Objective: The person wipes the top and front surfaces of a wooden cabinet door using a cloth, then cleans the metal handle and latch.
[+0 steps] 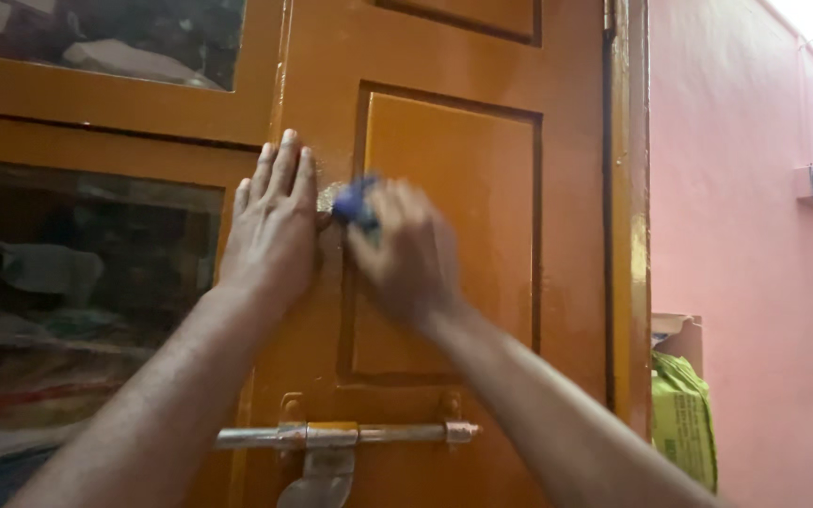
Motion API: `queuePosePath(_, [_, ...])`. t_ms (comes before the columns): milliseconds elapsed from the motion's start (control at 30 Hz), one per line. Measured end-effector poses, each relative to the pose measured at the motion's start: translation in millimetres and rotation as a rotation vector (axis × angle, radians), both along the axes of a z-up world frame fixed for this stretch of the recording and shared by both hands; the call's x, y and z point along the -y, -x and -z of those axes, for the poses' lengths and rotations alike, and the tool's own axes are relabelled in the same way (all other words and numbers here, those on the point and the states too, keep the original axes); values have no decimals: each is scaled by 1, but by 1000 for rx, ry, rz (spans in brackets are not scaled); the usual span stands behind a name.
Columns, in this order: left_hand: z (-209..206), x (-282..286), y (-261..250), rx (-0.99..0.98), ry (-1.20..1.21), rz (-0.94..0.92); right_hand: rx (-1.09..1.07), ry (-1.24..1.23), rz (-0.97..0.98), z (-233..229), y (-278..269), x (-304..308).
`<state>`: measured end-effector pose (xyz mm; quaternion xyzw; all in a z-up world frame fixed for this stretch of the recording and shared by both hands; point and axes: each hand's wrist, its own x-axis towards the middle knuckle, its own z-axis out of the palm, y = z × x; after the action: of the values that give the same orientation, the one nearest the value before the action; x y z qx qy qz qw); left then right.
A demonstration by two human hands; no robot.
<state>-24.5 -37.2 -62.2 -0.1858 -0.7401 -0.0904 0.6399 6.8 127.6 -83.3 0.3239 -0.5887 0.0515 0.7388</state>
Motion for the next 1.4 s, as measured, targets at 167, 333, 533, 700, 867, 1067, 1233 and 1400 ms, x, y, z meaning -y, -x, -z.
queuePosePath(167, [-3, 1, -15, 161, -58, 52, -102, -178, 90, -14, -3, -13])
queuePosePath(333, [-1, -3, -19, 176, -74, 63, -146, 106, 243, -160, 15, 1])
queuePosePath(533, [3, -4, -8, 85, -46, -26, -91, 73, 72, -89, 13, 0])
queuePosePath(700, [1, -4, -11, 127, -102, 132, -17, -180, 19, 23, -14, -8])
queuePosePath(867, [3, -8, -9, 78, -64, 40, -106, -23, 62, -55, -6, -8])
queuePosePath(1067, [8, -7, -11, 116, -96, 48, -53, 98, 113, -56, 1, 8])
queuePosePath(1233, [35, -28, -23, -178, 90, -469, 41, -130, 26, 26, -19, -31])
queuePosePath(1400, [50, -34, -49, -53, 266, -197, 122, 10, 177, 47, -39, -111])
